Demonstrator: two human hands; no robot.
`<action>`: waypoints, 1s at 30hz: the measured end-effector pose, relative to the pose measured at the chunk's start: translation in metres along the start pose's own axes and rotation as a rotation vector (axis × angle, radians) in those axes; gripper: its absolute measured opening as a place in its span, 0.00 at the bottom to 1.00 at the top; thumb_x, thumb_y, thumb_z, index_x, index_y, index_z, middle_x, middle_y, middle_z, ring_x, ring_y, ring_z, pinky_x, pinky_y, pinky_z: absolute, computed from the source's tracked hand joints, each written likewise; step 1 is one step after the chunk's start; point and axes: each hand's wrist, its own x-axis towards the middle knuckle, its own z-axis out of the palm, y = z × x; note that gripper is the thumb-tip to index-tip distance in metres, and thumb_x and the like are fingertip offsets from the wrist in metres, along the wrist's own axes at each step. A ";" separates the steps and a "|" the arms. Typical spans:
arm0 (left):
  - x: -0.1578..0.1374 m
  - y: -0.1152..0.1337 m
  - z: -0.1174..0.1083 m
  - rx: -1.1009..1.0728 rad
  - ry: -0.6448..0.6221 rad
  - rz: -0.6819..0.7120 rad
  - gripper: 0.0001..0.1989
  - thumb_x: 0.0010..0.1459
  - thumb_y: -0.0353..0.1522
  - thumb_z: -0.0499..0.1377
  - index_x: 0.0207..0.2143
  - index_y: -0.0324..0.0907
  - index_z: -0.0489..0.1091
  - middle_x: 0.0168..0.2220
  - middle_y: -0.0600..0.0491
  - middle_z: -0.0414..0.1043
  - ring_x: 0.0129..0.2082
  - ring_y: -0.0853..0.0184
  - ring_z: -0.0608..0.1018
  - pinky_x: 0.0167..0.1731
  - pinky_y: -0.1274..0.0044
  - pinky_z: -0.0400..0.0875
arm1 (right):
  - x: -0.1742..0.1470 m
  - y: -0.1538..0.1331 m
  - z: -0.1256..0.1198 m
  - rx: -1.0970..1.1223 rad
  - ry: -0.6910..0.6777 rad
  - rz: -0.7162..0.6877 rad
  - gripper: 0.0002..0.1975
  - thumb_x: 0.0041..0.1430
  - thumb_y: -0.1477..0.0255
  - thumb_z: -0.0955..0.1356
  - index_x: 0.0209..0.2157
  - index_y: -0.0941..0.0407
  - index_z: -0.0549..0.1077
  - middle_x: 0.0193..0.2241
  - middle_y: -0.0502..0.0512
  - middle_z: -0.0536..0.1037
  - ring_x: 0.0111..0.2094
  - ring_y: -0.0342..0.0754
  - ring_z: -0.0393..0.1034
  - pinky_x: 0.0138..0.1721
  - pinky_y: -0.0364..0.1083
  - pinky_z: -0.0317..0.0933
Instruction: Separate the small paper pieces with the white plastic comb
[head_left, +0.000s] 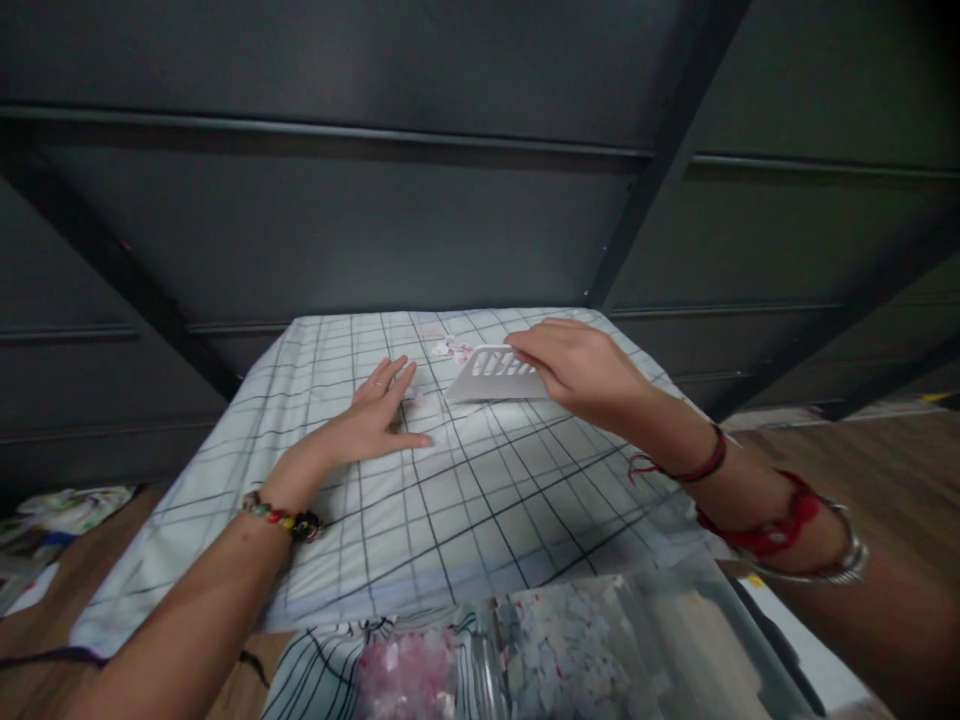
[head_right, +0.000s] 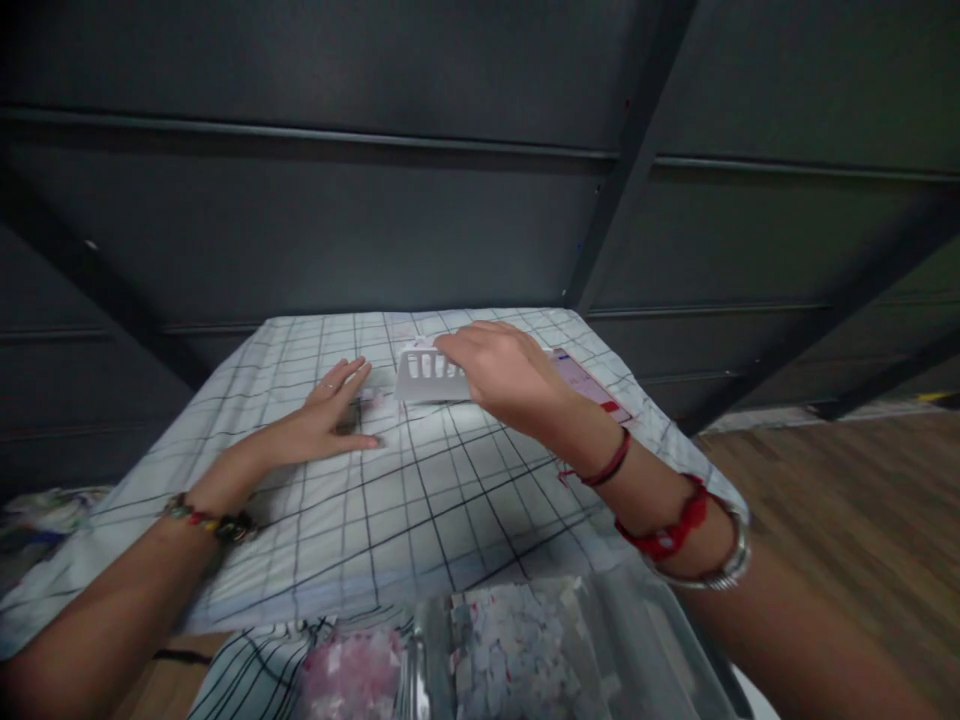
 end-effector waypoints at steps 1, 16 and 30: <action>0.000 -0.004 0.000 0.021 0.007 -0.045 0.52 0.50 0.57 0.53 0.63 0.33 0.34 0.64 0.35 0.29 0.62 0.48 0.34 0.57 0.60 0.39 | 0.009 0.003 0.010 0.000 0.001 0.002 0.13 0.56 0.81 0.58 0.36 0.60 0.72 0.31 0.57 0.76 0.34 0.48 0.67 0.37 0.46 0.58; 0.000 -0.001 0.002 0.112 -0.103 -0.304 0.50 0.53 0.56 0.48 0.63 0.28 0.34 0.64 0.34 0.31 0.63 0.47 0.38 0.57 0.59 0.41 | 0.051 0.004 0.067 0.027 0.126 -0.211 0.18 0.51 0.86 0.57 0.35 0.58 0.73 0.28 0.54 0.75 0.32 0.47 0.65 0.36 0.46 0.53; -0.001 -0.002 0.001 0.057 -0.107 -0.302 0.49 0.53 0.55 0.49 0.63 0.30 0.34 0.64 0.34 0.32 0.62 0.46 0.38 0.56 0.57 0.43 | 0.034 0.018 0.059 -0.164 0.223 -0.193 0.15 0.52 0.85 0.59 0.37 0.60 0.71 0.28 0.54 0.75 0.30 0.47 0.64 0.32 0.46 0.54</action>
